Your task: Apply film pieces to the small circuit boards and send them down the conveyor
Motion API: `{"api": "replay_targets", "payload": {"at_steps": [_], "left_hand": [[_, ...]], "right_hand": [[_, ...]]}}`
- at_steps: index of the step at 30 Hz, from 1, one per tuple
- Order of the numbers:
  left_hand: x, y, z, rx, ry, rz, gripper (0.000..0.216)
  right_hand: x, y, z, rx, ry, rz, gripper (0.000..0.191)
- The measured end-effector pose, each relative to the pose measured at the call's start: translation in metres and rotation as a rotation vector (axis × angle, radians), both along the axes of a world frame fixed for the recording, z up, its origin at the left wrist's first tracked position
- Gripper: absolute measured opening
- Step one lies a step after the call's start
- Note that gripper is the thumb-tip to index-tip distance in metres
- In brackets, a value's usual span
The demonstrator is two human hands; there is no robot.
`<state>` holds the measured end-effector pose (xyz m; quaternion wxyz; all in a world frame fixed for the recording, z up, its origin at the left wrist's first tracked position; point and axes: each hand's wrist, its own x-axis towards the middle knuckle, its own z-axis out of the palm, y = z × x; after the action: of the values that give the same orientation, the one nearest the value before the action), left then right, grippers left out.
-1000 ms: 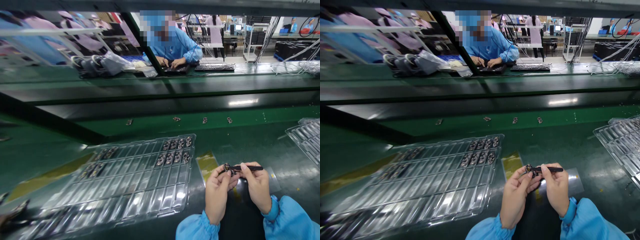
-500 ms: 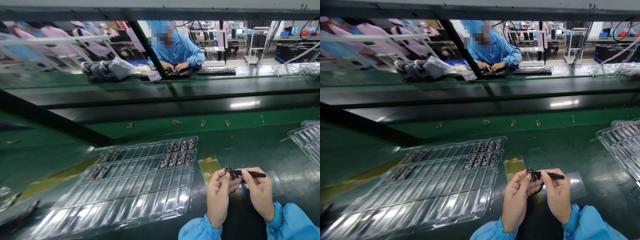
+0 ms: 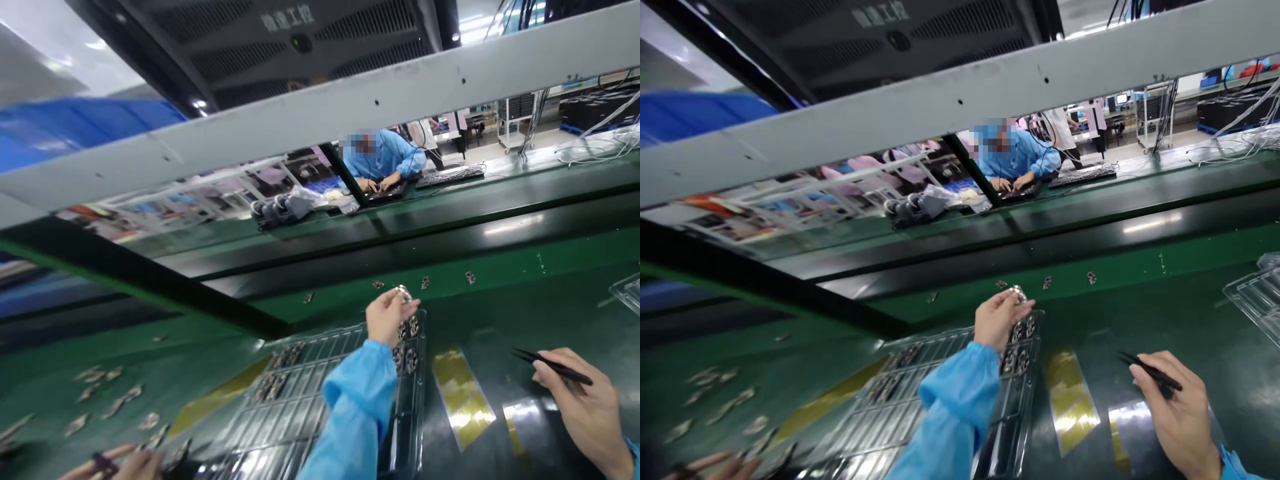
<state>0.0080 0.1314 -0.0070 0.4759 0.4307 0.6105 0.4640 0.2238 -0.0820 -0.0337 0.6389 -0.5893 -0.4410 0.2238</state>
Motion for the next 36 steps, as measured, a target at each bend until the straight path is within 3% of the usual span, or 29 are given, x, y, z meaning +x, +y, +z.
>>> {"api": "replay_targets", "payload": {"at_steps": [4, 8, 14, 18, 22, 26, 30, 32, 34, 36], "left_hand": [[-0.014, 0.067, -0.004, -0.045, 0.27, 0.018, 0.027], [-0.005, 0.094, -0.023, -0.124, 0.515, -0.146, 0.026], [0.002, 0.105, -0.038, -0.243, 0.766, -0.366, 0.024], [0.001, 0.097, -0.026, -0.127, 0.809, -0.4, 0.025], [0.012, 0.083, -0.004, 0.011, 0.72, -0.318, 0.025], [0.024, 0.042, 0.005, 0.042, 0.487, -0.258, 0.021], [0.024, -0.05, 0.003, -0.002, 0.19, -0.326, 0.017], [0.023, -0.107, 0.004, -0.036, 0.006, -0.459, 0.016], [0.024, -0.161, 0.002, -0.056, 0.1, -0.662, 0.007], [0.027, -0.203, -0.007, 0.108, 0.249, -0.812, 0.008]], "right_hand": [[0.0, 0.001, -0.003, -0.114, 0.261, 0.068, 0.018], [0.006, 0.003, -0.005, -0.206, 0.465, 0.106, 0.029], [0.012, 0.006, -0.007, -0.229, 0.721, 0.131, 0.042], [0.01, 0.008, -0.002, -0.165, 0.832, 0.203, 0.037], [0.01, 0.01, 0.004, -0.156, 0.891, 0.292, 0.033], [0.015, 0.007, 0.013, -0.155, 0.843, 0.266, 0.03], [0.029, 0.005, 0.016, -0.247, 0.684, 0.349, 0.029], [0.034, 0.005, 0.012, -0.341, 0.55, 0.431, 0.026], [0.037, 0.004, 0.008, -0.417, 0.421, 0.494, 0.024], [0.038, 0.004, 0.004, -0.465, 0.324, 0.543, 0.022]]}}
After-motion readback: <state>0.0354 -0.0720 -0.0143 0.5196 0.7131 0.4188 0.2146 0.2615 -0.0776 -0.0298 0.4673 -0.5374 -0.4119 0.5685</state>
